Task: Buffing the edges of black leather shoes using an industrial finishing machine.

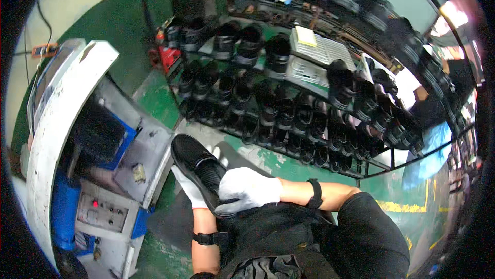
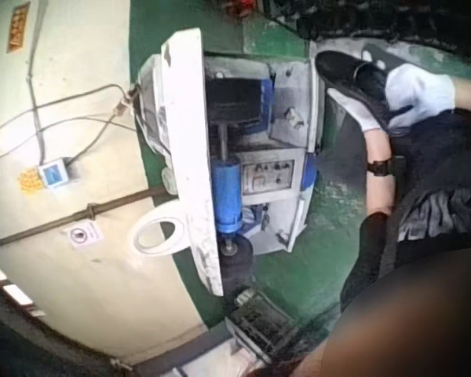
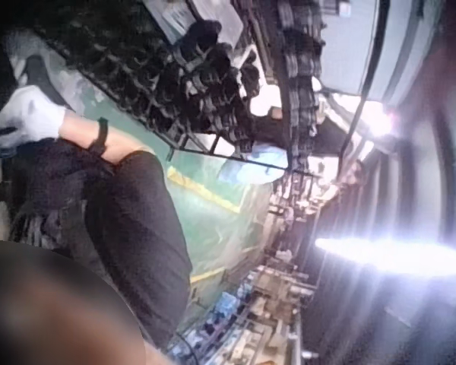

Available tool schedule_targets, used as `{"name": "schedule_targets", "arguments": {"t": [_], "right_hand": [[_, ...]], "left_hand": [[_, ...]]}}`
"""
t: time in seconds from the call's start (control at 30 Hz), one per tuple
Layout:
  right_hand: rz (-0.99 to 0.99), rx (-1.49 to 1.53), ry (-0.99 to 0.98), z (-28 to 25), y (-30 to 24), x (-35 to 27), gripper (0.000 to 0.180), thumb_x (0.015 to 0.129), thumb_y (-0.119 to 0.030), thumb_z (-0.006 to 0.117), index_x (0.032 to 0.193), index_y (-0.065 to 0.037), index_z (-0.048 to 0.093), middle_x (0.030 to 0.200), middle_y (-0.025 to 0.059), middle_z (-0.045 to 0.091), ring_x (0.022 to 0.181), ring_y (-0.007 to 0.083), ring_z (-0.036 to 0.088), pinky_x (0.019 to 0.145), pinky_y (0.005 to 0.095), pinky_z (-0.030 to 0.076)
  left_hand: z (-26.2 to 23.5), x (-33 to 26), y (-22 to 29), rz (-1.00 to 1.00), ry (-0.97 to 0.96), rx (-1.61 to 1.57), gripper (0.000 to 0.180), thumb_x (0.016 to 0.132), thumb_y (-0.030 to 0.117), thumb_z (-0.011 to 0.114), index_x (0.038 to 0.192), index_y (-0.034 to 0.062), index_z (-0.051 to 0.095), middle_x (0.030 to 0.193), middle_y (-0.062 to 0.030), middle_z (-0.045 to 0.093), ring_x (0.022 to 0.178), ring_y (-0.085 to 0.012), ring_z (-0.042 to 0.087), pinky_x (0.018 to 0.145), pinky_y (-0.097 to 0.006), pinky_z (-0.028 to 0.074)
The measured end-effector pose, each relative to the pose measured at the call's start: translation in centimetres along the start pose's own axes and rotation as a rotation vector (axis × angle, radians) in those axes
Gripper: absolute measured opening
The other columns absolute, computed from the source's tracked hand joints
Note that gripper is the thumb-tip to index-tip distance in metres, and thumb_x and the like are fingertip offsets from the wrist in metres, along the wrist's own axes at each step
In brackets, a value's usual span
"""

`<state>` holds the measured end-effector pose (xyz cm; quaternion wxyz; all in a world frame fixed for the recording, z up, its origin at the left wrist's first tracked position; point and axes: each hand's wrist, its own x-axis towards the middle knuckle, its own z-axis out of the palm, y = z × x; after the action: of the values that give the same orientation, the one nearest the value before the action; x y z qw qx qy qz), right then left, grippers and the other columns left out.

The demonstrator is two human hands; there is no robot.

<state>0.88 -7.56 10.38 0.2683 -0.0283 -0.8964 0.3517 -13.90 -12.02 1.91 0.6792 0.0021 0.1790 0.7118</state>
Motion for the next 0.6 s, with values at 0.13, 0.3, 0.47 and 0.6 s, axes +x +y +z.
{"name": "schedule_targets", "arguments": {"t": [0.13,0.3,0.47,0.6], "right_hand": [[0.181,0.117,-0.350,4.6,1.7,5.1,0.027,0.083,-0.026,0.064,0.073,-0.001,0.058,0.071,0.0173,0.054,0.072,0.0333,0.057,0.064,0.0396,0.044],[0.429,0.523,-0.166,11.7,11.2,9.2,0.019,0.094,-0.015,0.050,0.101,0.000,0.059,0.077,0.0113,0.059,0.073,0.0191,0.059,0.067,0.0307,0.047],[0.719,1.394,0.079,20.6,17.2,14.9,0.036,0.100,-0.024,0.042,0.125,0.001,0.050,0.095,0.0070,0.063,0.079,0.0153,0.059,0.074,0.0275,0.051],[0.783,1.411,0.064,22.1,20.2,19.8,0.036,0.100,-0.027,0.040,0.122,0.000,0.053,0.103,0.0078,0.064,0.089,0.0189,0.060,0.083,0.0315,0.048]], "left_hand": [[-4.0,-1.0,6.4,0.490,0.096,0.199,0.084,0.086,0.069,0.040,0.137,0.0020,0.039,0.129,-0.0168,0.052,0.111,-0.0354,0.055,0.096,-0.050,0.044],[-7.1,0.4,10.9,0.677,0.369,0.169,0.067,0.093,0.058,0.039,0.139,0.0097,0.040,0.132,-0.0082,0.051,0.115,-0.0220,0.052,0.100,-0.036,0.043],[-13.7,2.3,17.2,0.831,0.341,-0.008,0.069,0.093,0.062,0.036,0.136,0.0101,0.044,0.128,-0.0070,0.054,0.110,-0.0224,0.055,0.097,-0.035,0.044],[-12.5,3.6,20.6,0.747,0.262,-0.043,0.072,0.090,0.067,0.037,0.132,0.0087,0.048,0.123,-0.0077,0.056,0.106,-0.0226,0.056,0.095,-0.035,0.046]]}}
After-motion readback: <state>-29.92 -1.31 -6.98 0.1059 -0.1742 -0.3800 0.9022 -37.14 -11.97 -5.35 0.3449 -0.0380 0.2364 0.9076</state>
